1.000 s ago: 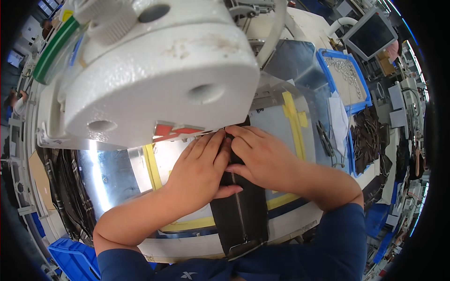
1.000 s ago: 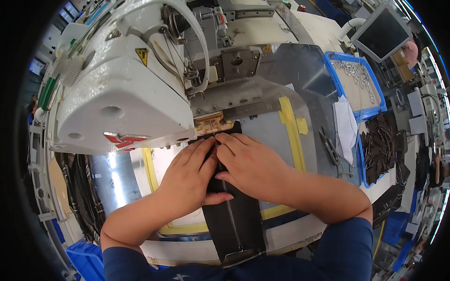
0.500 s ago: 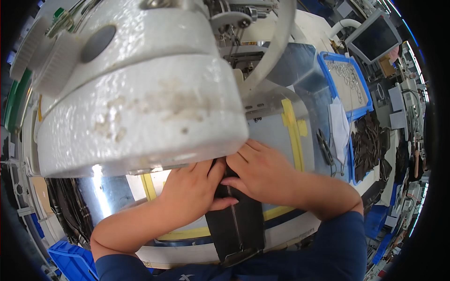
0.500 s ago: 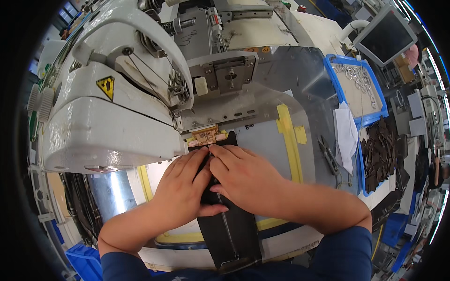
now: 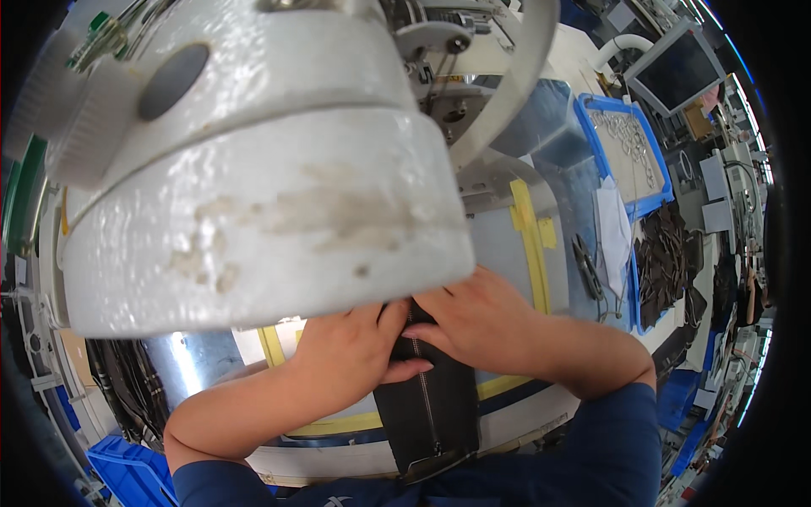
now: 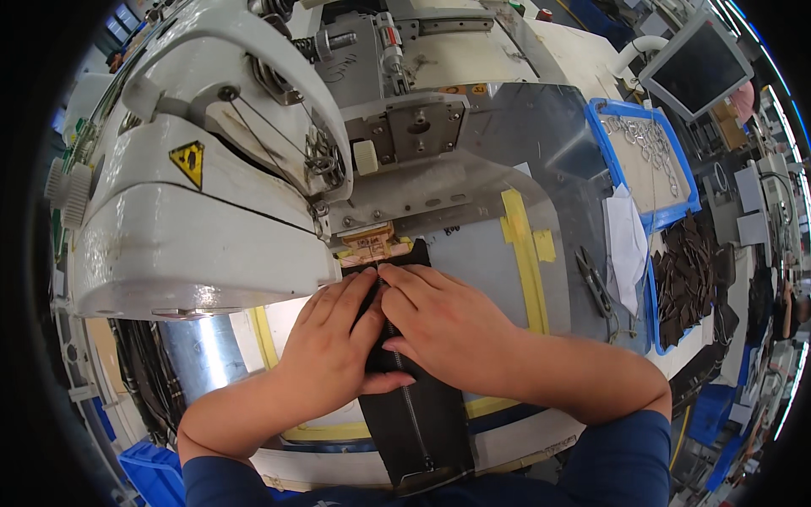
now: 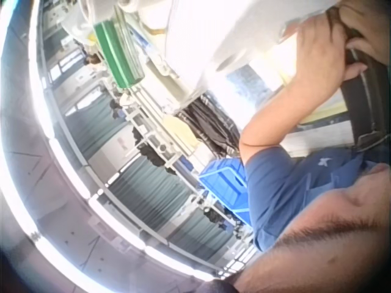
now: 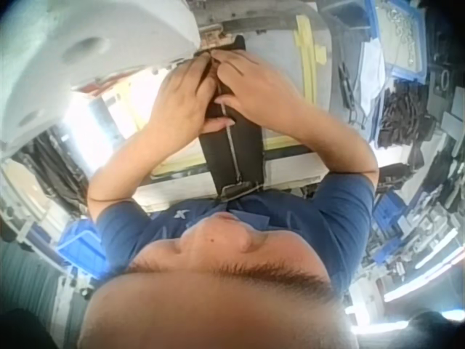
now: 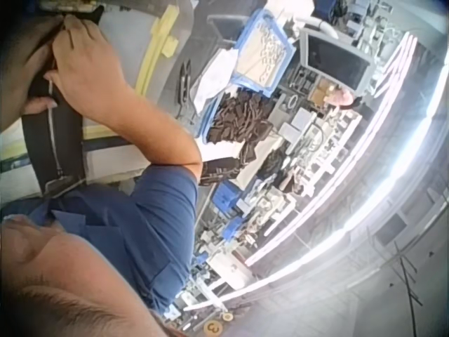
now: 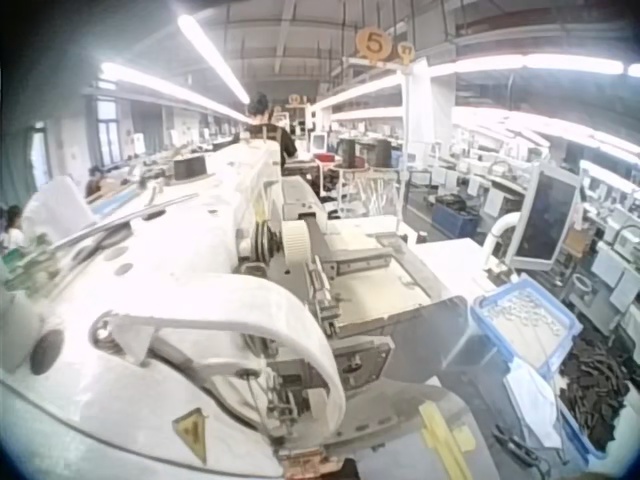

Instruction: The person operates an industrial sewing machine to attach zippers to plaid fabric pouches. They align the zipper with the fabric, guide it through the machine, and then trim excess thread with scissors. Finished pouches are placed into a blue bin.

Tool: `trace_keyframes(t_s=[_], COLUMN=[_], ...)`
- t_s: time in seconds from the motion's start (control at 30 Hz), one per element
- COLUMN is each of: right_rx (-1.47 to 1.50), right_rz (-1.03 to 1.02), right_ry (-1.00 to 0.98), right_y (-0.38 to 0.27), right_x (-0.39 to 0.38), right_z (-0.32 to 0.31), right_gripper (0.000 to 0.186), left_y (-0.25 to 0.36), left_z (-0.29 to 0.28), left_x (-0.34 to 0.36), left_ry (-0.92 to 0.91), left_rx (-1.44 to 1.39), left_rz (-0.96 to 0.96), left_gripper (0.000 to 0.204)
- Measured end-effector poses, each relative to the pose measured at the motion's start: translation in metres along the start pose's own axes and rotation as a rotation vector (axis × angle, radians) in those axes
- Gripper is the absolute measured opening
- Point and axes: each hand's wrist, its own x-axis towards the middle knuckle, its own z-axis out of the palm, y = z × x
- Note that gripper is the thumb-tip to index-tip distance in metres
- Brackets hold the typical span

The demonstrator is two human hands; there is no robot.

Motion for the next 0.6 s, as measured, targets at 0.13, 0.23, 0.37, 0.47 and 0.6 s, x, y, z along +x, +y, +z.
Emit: trace_keyframes(t_s=[0.13, 0.23, 0.37, 0.47, 0.6], right_rx=[0.007, -0.028, -0.063, -0.087, -0.061], right_rz=[0.0, 0.005, -0.012, -0.025, -0.035], right_ry=[-0.027, -0.057, -0.022, 0.007, 0.043], right_y=[0.0012, 0.0002, -0.0001, 0.0002, 0.0004], right_x=[-0.0006, 0.0022, 0.001, -0.0003, 0.0011], right_z=[0.0017, -0.0013, 0.0005, 0.0026, 0.0037], right_gripper=[0.056, 0.056, 0.056, 0.055, 0.053], left_y=[0.001, 0.0003, -0.0009, -0.0011, -0.0018], left_z=[0.0034, 0.0026, 0.0041, 0.0038, 0.0034], left_x=[-0.0009, -0.0005, -0.0017, -0.0017, -0.0011], left_ry=[0.013, 0.029, 0.077, 0.095, 0.105], left_rx=[-0.004, -0.009, 0.012, 0.036, 0.033], left_rz=[-0.007, -0.004, 0.025, 0.04, 0.053], left_gripper=[0.095, 0.093, 0.092, 0.092, 0.094])
